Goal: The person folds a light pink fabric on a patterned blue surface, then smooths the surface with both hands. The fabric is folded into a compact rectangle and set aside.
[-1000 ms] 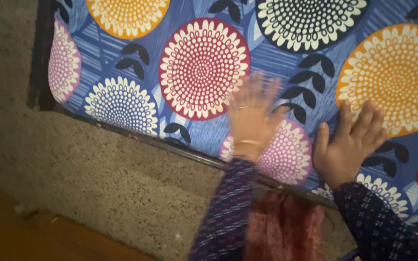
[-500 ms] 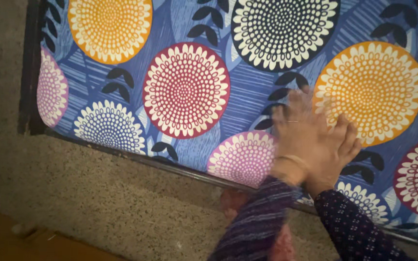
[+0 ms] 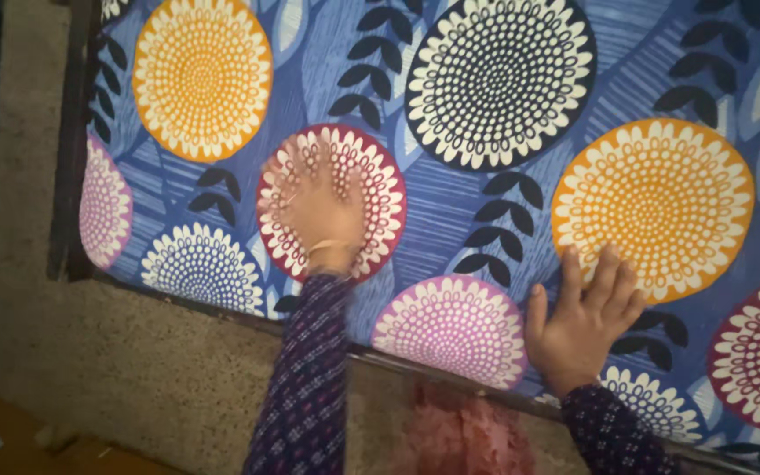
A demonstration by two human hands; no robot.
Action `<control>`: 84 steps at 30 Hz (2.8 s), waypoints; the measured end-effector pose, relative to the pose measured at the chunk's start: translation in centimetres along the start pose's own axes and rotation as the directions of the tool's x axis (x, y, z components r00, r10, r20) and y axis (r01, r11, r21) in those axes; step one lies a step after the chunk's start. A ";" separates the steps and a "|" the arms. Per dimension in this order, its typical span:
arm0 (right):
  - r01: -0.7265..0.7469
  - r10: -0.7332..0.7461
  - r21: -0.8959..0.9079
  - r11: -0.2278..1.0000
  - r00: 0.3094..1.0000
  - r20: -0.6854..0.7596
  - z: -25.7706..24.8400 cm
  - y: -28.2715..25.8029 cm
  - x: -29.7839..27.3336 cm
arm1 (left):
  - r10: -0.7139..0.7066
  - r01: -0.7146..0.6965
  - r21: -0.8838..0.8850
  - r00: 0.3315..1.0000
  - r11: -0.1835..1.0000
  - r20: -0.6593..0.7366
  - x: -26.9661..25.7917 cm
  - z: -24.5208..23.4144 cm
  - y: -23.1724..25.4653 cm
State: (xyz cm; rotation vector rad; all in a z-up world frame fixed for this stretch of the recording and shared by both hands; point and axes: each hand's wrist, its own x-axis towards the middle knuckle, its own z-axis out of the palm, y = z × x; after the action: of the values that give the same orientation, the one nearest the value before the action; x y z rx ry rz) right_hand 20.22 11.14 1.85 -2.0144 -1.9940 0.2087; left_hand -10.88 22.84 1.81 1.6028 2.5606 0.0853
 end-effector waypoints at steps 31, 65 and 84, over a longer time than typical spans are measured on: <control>-0.292 0.289 0.051 0.955 0.955 0.062 1.2 -6.4 -2.2 | 0.062 -0.062 0.014 0.998 0.998 0.012 -7.6 -2.4 -19.1; 0.255 -0.270 0.108 0.961 0.949 0.165 9.3 -21.5 -13.7 | 0.672 -0.653 -0.203 0.740 0.730 0.034 -18.9 3.6 -19.0; -0.300 0.249 0.768 0.565 0.950 0.187 5.7 -19.4 -10.5 | 0.446 -0.368 -0.575 0.895 0.730 -0.007 -15.5 -0.5 -14.4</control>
State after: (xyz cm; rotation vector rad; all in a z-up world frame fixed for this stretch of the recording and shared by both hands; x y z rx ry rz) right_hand -0.29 1.14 1.33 -1.6621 -1.2018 1.0391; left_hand -17.10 2.65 1.81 1.7897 1.7768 0.6856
